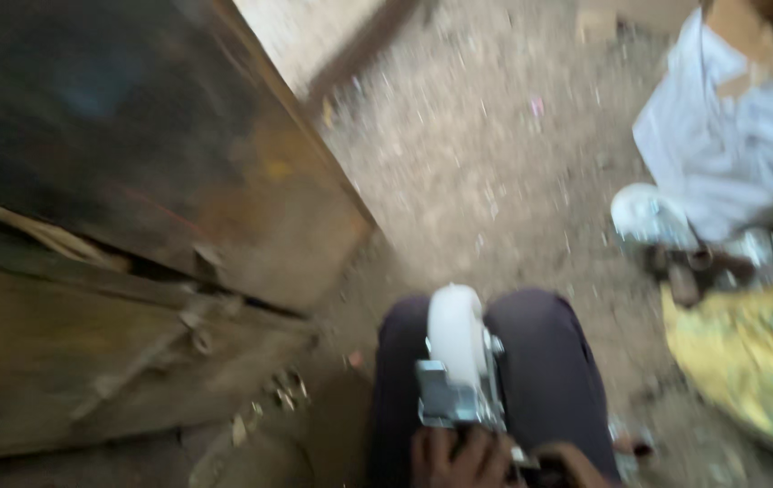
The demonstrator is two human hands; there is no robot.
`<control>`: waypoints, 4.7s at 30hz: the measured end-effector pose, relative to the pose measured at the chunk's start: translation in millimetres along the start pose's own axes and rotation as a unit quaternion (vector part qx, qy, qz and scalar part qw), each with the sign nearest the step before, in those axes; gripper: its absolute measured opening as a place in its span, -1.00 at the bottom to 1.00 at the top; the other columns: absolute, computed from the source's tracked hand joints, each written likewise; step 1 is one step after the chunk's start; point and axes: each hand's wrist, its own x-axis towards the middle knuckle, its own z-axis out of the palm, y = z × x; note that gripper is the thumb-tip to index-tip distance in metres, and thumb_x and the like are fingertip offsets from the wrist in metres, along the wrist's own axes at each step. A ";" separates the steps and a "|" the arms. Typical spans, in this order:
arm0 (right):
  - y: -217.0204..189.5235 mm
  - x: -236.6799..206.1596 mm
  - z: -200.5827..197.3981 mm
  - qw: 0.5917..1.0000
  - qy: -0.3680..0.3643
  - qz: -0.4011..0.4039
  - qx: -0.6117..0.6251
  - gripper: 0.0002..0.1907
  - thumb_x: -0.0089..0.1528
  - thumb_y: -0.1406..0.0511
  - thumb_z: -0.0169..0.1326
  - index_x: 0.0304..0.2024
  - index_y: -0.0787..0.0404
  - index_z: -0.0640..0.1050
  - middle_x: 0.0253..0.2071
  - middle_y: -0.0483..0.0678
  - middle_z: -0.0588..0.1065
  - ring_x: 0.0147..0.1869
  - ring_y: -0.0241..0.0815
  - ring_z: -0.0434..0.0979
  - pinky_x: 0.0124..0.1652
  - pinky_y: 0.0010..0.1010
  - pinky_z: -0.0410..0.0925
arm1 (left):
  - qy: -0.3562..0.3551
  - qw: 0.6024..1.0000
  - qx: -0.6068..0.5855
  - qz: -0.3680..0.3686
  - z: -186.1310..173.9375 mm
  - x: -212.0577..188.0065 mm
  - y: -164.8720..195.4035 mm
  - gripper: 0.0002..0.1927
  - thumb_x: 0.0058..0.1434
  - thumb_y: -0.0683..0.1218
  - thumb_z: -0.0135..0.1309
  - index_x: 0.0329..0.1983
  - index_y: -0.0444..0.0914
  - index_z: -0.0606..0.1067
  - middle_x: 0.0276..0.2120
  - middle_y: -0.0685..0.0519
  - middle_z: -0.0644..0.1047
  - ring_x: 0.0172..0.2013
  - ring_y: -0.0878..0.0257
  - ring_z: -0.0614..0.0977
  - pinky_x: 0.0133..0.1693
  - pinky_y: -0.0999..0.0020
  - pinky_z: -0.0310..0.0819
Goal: The person sits on the ground and fits a caster wheel assembly onto a metal mounting plate on a pipe, aligning the plate and inserting bolts by hand. They then use a spanner to tighten the nuts, bracing the assembly with their feet while turning the wrench.
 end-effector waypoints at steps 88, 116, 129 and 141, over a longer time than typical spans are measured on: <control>-70.6 -83.2 -59.1 0.980 0.068 -0.185 -0.006 -0.64 0.01 0.31 0.30 -0.11 0.17 0.64 -0.30 -0.02 0.64 -0.28 -0.04 0.68 -0.29 -0.31 0.49 | -0.154 0.972 -0.080 -0.158 -96.7 49.3 53.5 -0.57 0.28 -0.10 0.02 0.21 -0.28 0.48 0.07 -0.06 0.48 0.03 -0.08 0.40 0.16 -0.26 0.23; -66.8 -79.0 -56.7 0.941 0.062 -0.334 -0.002 -0.66 0.14 0.37 0.19 -0.01 0.19 0.59 -0.38 -0.03 0.49 -0.43 -0.09 0.54 -0.44 -0.35 0.38 | -0.160 0.967 -0.182 -0.078 -137.8 -18.1 28.1 -0.61 0.10 -0.05 0.25 0.04 0.10 0.65 0.03 -0.02 0.49 -0.08 0.05 0.64 -0.07 0.09 0.50; -111.9 -88.0 -83.9 0.947 0.128 -0.273 0.108 -0.74 0.27 0.41 0.07 -0.01 0.21 0.64 -0.33 -0.10 0.64 -0.30 -0.32 0.60 -0.32 -0.54 0.47 | 0.038 0.960 -0.254 -0.109 -134.8 10.3 -0.1 -0.44 0.22 0.19 0.32 0.06 -0.30 0.52 0.04 -0.05 0.57 -0.02 0.05 0.75 -0.04 0.29 0.71; -62.2 -86.3 -9.6 0.940 0.015 -0.269 0.207 -0.65 0.17 0.37 0.18 0.03 0.27 0.60 -0.21 0.00 0.70 -0.14 -0.25 0.70 -0.14 -0.47 0.50 | 0.083 0.955 -0.140 -0.247 -154.1 96.2 -10.5 -0.32 -0.16 0.32 0.41 -0.09 -0.12 0.48 -0.19 0.12 0.44 -0.18 0.23 0.60 -0.15 0.42 0.57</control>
